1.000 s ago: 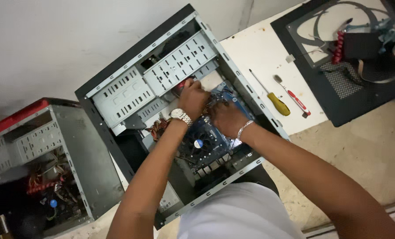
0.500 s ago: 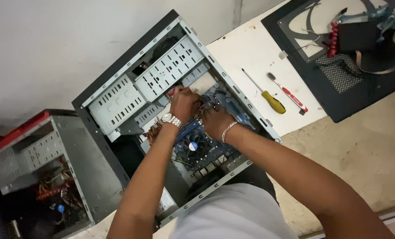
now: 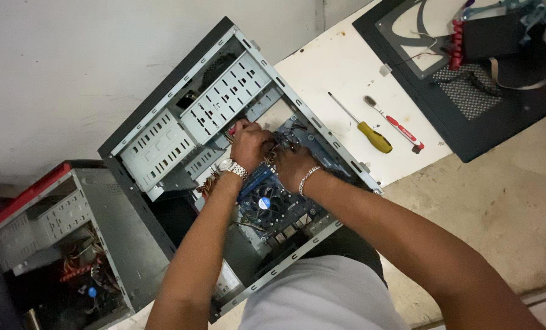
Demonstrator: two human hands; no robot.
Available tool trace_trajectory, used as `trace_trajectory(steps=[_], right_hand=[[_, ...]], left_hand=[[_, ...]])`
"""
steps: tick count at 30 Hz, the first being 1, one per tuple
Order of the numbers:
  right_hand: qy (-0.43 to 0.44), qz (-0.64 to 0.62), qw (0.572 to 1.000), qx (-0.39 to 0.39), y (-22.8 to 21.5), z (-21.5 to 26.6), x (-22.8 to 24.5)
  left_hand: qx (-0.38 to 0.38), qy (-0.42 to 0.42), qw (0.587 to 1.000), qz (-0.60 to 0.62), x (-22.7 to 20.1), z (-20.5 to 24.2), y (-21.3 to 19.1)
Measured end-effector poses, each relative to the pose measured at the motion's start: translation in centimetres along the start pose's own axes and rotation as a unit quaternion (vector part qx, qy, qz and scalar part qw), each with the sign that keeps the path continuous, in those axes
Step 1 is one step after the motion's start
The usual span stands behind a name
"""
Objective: The person works inside an open computer case, connecting various internal cables to the motherboard. They handle red and black wires, plug them into specific ports, and use a screwdriver to secure components within the chassis.
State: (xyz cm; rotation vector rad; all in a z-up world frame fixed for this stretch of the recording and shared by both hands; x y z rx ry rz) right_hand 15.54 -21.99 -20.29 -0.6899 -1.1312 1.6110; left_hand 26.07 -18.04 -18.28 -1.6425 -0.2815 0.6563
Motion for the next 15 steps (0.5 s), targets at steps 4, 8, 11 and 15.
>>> trace_trajectory(steps=[4, 8, 11, 15], right_hand=[[-0.013, -0.013, 1.000, 0.021, 1.5, -0.7, 0.2], [-0.003, -0.010, 1.000, 0.025, 2.6, -1.8, 0.4], [0.010, 0.000, 1.000, 0.018, -1.1, 1.0, 0.5], [0.002, -0.061, 0.998, -0.015, -1.7, 0.5, 0.1]], left_hand=[[-0.023, 0.036, 0.998, -0.049, 1.6, 0.1, 3.7], [-0.008, 0.027, 0.991, -0.133, -0.5, -0.3, 2.8], [-0.019, 0.016, 0.991, -0.133, -0.9, -0.1, 2.5], [-0.021, 0.021, 0.993, -0.115, -0.2, 0.4, 3.9]])
Point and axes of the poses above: each hand's wrist, its own z-axis away from the middle knuckle, its own y-axis out of the palm, x = y × z, the point moved 7 cm from there along -z, towards the middle knuckle, and after that the axes turned 4 degrees about -y, right-handed, at the moved point
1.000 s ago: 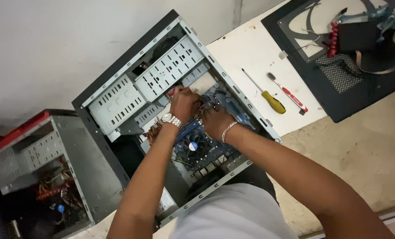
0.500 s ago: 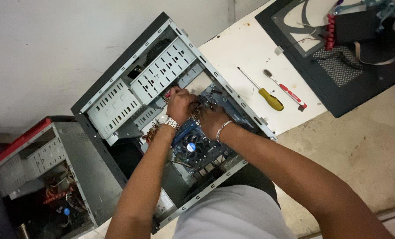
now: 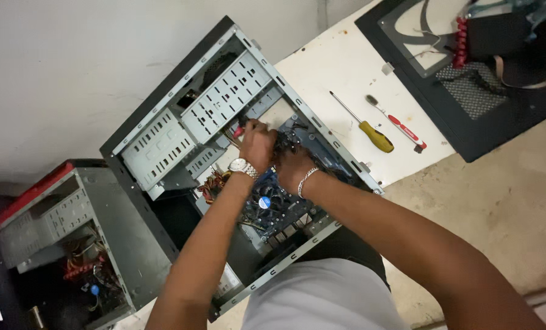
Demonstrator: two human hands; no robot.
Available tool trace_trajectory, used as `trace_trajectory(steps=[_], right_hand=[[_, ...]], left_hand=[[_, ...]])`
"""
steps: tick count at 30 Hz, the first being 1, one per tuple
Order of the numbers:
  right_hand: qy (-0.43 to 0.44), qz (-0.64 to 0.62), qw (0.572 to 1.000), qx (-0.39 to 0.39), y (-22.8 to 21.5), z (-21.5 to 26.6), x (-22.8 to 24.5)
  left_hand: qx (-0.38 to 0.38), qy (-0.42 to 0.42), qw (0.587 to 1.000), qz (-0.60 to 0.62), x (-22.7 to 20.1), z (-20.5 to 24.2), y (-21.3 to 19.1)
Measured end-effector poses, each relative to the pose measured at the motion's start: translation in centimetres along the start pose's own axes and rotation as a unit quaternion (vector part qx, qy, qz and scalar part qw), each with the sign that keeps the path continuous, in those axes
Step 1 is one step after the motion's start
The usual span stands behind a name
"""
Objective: The person works inside an open computer case, connecting various internal cables to the motherboard. They handle red and black wires, plug them into specific ports, and use a screwdriver to secure components within the chassis.
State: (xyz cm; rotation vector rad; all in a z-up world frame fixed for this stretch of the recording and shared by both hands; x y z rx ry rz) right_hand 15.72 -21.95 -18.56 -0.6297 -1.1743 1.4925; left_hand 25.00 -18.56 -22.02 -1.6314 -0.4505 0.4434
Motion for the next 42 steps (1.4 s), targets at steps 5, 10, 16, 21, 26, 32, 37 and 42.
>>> trace_trajectory(steps=[5, 10, 16, 21, 26, 32, 37, 42], right_hand=[[0.008, 0.050, 0.998, -0.024, 3.9, -1.3, -1.0], [0.034, 0.025, 0.998, -0.043, 6.1, -2.6, -1.2], [-0.028, 0.085, 0.996, -0.015, 4.5, -1.9, -0.8], [-0.010, 0.027, 0.999, -0.028, 7.5, -4.4, -0.7], [0.013, 0.100, 0.994, 0.050, 5.7, -3.4, -0.5], [0.004, 0.201, 0.979, 0.039, 3.3, -2.6, -0.2], [-0.030, 0.069, 0.997, -0.028, 5.0, -2.8, -1.1], [-0.085, -0.195, 0.969, -0.123, -2.6, 0.3, -2.0]], left_hand=[[0.015, 0.010, 1.000, 0.013, 1.5, -1.2, 0.7], [0.052, 0.010, 0.999, 0.010, 0.6, -1.0, -1.0], [-0.042, 0.119, 0.989, 0.076, 2.0, 0.1, -1.9], [-0.062, -0.063, 0.912, 0.400, 0.3, 0.8, -15.4], [-0.027, -0.231, 0.816, 0.529, 1.6, 4.1, -14.9], [0.009, -0.290, 0.758, 0.585, 1.0, 4.5, -14.5], [0.014, -0.311, 0.733, 0.604, 1.4, 4.6, -13.1], [-0.141, -0.372, 0.571, 0.718, 5.2, 7.5, -9.2]])
Point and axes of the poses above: each hand's wrist, its own z-axis away from the middle knuckle, its own y-axis out of the palm, x = y × z, the point moved 7 cm from there along -z, towards the middle knuckle, and after that the axes turned 4 degrees about -y, right-handed, at the moved point
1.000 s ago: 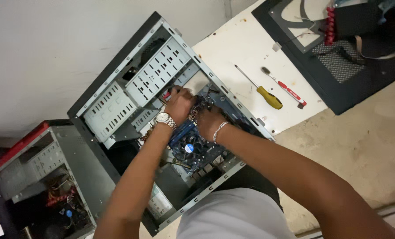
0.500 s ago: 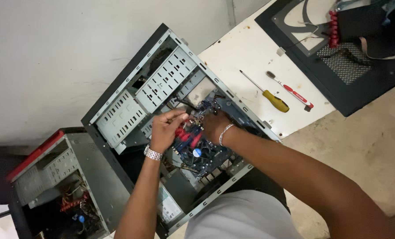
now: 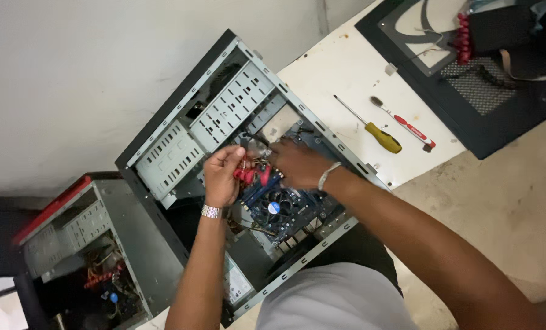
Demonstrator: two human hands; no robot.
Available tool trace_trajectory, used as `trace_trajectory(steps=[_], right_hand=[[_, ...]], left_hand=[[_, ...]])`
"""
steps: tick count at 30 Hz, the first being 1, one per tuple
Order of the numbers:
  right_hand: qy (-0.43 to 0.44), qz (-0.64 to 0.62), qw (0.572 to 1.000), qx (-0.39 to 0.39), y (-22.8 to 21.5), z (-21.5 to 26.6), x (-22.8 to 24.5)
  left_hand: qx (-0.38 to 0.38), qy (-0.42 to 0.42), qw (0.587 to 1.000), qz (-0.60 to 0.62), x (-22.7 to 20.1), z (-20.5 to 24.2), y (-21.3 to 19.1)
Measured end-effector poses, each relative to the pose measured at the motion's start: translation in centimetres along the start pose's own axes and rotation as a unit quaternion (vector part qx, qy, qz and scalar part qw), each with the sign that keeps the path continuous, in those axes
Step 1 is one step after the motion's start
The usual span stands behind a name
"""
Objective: The person works inside an open computer case, connecting various internal cables to the motherboard. They handle red and black wires, plug them into specific ports, and use a screwdriver to secure components within the chassis.
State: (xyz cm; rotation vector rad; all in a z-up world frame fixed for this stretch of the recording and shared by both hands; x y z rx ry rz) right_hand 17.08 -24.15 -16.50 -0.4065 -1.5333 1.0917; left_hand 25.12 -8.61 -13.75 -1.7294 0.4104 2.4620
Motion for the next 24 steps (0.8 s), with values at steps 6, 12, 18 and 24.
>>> trace_trajectory(steps=[6, 12, 18, 24], right_hand=[[-0.071, -0.331, 0.938, -0.078, -9.6, 2.7, 5.6], [-0.120, -0.377, 0.914, -0.095, -6.3, 0.9, 4.1], [-0.066, -0.417, 0.896, -0.139, -7.9, 1.5, 3.3], [-0.140, -0.378, 0.893, -0.199, -9.0, 1.8, 4.3]], left_hand=[[-0.033, -0.011, 0.993, 0.113, 0.4, 1.1, -1.3], [-0.038, 0.006, 0.987, 0.154, 0.1, 2.0, -1.4], [0.017, 0.018, 0.998, 0.051, -2.0, 4.1, -0.4], [0.109, 0.185, 0.940, -0.266, -6.9, 5.8, 1.3]])
Point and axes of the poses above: each hand's wrist, its own z-axis away from the middle knuckle, its own y-axis out of the palm, x = y × z, the point moved 7 cm from there along -z, towards the middle knuckle, and after that the axes turned 4 degrees about -y, right-handed, at the moved point
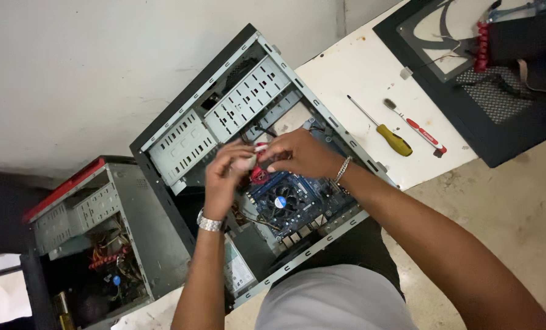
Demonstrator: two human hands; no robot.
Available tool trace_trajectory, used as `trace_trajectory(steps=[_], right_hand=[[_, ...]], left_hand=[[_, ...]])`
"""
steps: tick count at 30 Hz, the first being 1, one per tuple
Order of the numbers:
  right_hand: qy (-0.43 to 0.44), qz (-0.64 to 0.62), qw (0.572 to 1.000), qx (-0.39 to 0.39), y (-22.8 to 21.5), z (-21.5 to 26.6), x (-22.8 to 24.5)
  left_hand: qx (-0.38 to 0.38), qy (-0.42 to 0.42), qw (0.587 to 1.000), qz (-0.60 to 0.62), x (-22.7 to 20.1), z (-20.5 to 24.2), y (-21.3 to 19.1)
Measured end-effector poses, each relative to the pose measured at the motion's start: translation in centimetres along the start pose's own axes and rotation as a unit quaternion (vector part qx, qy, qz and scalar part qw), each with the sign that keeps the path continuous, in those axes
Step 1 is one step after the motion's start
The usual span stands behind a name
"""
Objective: The person works inside an open computer case, connecting various internal cables to the motherboard. They handle red and black wires, plug them into specific ports, and use a screwdriver to secure components within the chassis.
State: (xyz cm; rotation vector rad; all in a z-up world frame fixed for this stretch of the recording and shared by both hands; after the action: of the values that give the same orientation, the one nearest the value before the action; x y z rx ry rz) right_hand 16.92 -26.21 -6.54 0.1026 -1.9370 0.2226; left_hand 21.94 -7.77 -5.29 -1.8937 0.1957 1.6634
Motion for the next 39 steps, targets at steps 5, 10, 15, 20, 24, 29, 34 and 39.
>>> trace_trajectory(steps=[5, 10, 15, 20, 24, 29, 34, 39], right_hand=[[-0.013, -0.029, 0.999, -0.006, 0.2, -0.3, -0.3], [0.043, -0.049, 0.997, -0.042, -0.4, 0.0, -0.1], [0.168, -0.081, 0.982, 0.012, 0.0, 0.5, -2.5], [0.079, 0.190, 0.979, 0.002, 0.1, 0.8, -6.9], [0.063, 0.500, 0.843, 0.187, 2.5, 3.0, -5.8], [0.129, 0.573, 0.733, 0.344, 3.7, 5.3, -13.0], [0.158, 0.584, 0.698, 0.384, 4.2, 6.1, -14.4], [0.191, 0.570, 0.725, 0.336, 3.0, 5.7, -15.3]], left_hand=[[-0.017, 0.117, 0.981, -0.152, -4.5, 0.7, 1.5], [-0.066, 0.106, 0.981, -0.146, -4.9, 1.0, 1.7], [0.009, -0.133, 0.991, -0.025, -1.5, 0.6, 2.4], [0.014, -0.113, 0.992, -0.059, 1.1, -0.6, 1.6], [0.043, -0.094, 0.989, -0.102, 2.1, -1.6, 1.8], [0.086, -0.065, 0.970, -0.218, 3.6, -4.7, 3.9], [0.127, -0.022, 0.936, -0.327, 8.1, -7.5, 7.9], [0.126, -0.088, 0.936, -0.317, 12.0, -10.1, 9.5]])
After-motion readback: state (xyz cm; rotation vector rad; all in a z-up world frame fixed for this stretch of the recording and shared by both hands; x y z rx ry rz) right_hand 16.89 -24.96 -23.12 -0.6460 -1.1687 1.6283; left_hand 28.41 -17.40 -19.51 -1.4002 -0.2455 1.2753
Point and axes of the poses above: each hand's wrist, its own z-axis away from the middle knuckle, its own y-axis out of the palm, x = y × z, the point moved 7 cm from there along -z, towards the middle knuckle, and after that the axes turned 4 degrees about -y, right-handed, at the moved point
